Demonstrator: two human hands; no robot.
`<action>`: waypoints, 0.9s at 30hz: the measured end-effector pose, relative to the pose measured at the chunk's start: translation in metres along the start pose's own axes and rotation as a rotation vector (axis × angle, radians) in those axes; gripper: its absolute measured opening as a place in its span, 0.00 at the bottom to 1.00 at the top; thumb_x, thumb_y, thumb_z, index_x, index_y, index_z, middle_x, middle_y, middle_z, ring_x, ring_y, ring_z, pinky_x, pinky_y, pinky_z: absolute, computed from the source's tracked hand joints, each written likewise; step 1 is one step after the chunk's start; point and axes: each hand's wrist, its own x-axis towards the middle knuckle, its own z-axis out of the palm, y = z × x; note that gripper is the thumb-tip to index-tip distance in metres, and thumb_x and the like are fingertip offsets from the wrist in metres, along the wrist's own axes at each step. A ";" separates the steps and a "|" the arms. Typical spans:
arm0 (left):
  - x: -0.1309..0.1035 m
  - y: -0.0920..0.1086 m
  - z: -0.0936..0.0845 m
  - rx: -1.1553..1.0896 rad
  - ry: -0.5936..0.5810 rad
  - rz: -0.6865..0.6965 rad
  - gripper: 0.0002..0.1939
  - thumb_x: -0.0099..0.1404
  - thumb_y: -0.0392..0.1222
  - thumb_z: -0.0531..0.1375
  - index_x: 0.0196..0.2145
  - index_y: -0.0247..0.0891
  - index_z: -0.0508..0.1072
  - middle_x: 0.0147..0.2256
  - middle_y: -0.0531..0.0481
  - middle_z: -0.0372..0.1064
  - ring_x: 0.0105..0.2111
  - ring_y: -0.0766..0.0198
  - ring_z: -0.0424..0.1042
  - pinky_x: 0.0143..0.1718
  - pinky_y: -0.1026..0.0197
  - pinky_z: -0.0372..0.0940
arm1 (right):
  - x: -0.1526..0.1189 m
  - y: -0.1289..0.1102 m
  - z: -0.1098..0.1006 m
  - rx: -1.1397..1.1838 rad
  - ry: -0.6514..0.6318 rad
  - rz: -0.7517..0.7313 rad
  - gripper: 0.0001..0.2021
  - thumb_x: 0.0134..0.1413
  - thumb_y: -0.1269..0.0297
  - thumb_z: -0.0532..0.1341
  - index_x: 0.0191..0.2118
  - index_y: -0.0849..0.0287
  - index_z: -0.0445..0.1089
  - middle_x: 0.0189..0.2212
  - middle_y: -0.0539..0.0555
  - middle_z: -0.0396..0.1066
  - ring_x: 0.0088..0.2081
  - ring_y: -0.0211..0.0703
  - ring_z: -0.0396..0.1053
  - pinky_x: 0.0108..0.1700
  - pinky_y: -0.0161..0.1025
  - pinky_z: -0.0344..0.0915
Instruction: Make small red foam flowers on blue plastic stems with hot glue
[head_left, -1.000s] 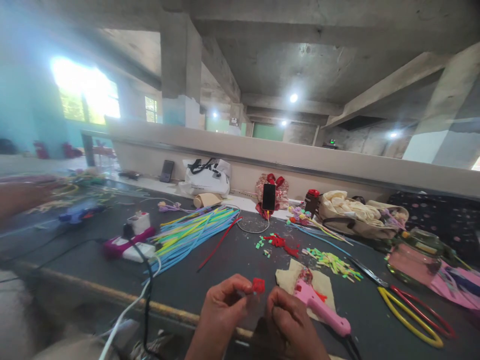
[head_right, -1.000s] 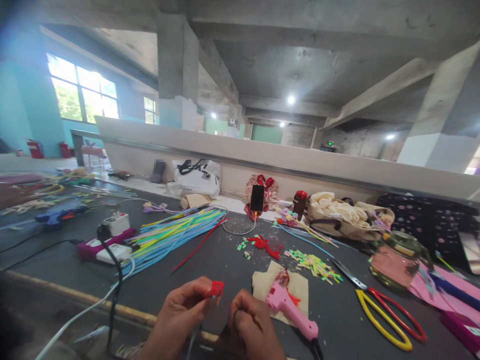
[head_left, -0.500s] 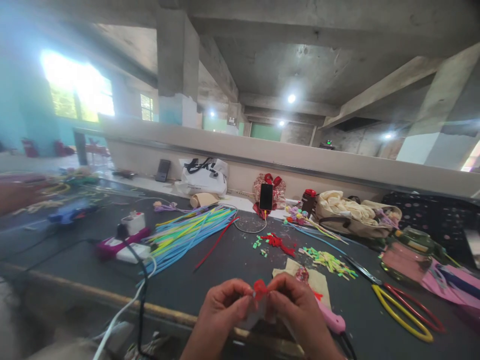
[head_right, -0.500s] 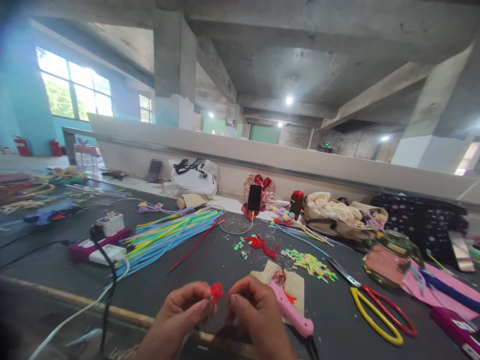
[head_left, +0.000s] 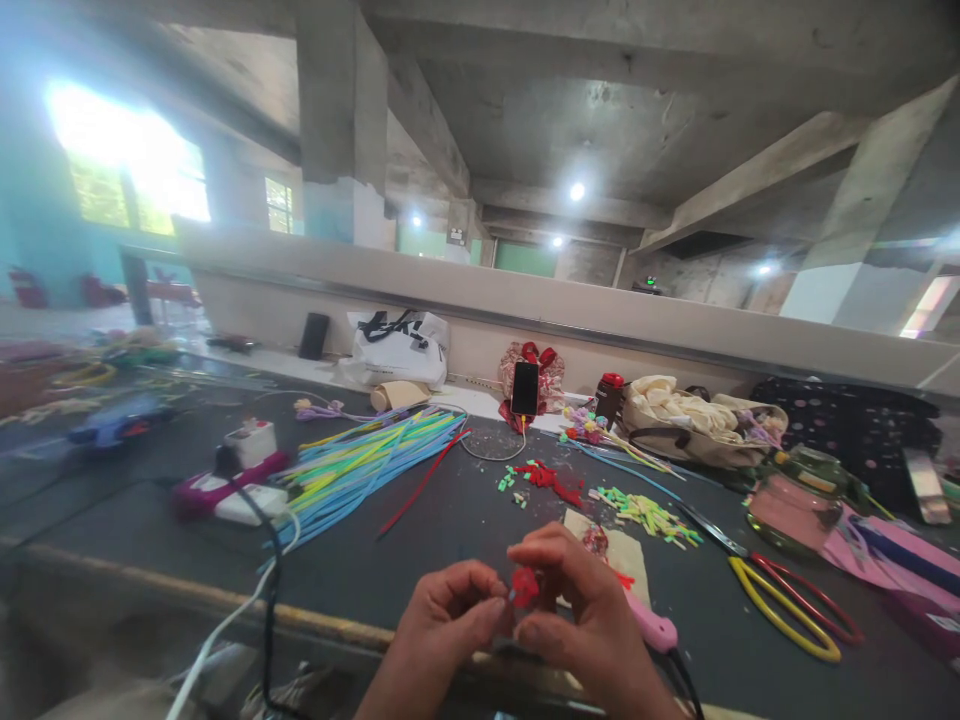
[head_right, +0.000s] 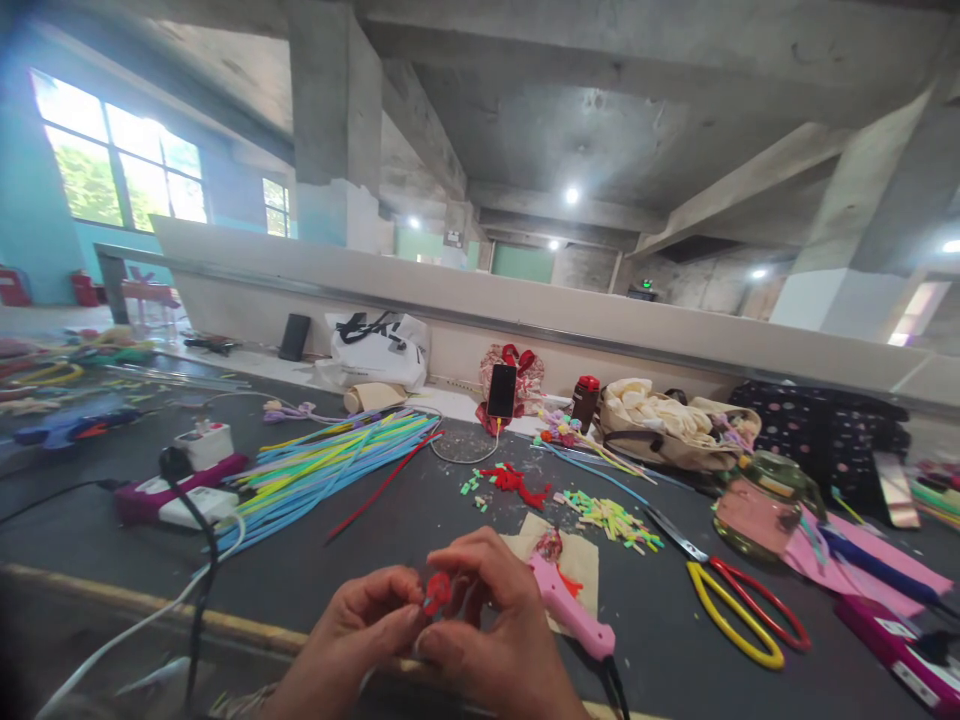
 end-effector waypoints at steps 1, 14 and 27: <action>0.000 0.000 0.000 0.006 0.001 -0.011 0.10 0.43 0.44 0.66 0.18 0.34 0.71 0.16 0.56 0.63 0.19 0.71 0.56 0.22 0.68 0.52 | 0.000 0.000 0.001 -0.003 -0.001 0.002 0.17 0.38 0.54 0.65 0.37 0.54 0.70 0.33 0.51 0.62 0.28 0.36 0.62 0.27 0.33 0.58; 0.001 0.001 0.003 0.045 -0.034 0.018 0.13 0.42 0.47 0.66 0.16 0.34 0.70 0.15 0.57 0.59 0.17 0.72 0.53 0.20 0.68 0.49 | 0.002 0.002 0.003 -0.054 0.004 -0.036 0.11 0.39 0.59 0.65 0.31 0.57 0.71 0.26 0.49 0.62 0.27 0.36 0.61 0.28 0.32 0.58; 0.002 0.000 -0.003 -0.024 -0.047 0.009 0.09 0.47 0.43 0.64 0.20 0.35 0.71 0.16 0.56 0.65 0.17 0.72 0.57 0.20 0.69 0.51 | -0.003 0.011 -0.007 -0.135 -0.007 0.175 0.15 0.38 0.73 0.62 0.38 0.55 0.69 0.30 0.49 0.66 0.28 0.35 0.64 0.29 0.31 0.61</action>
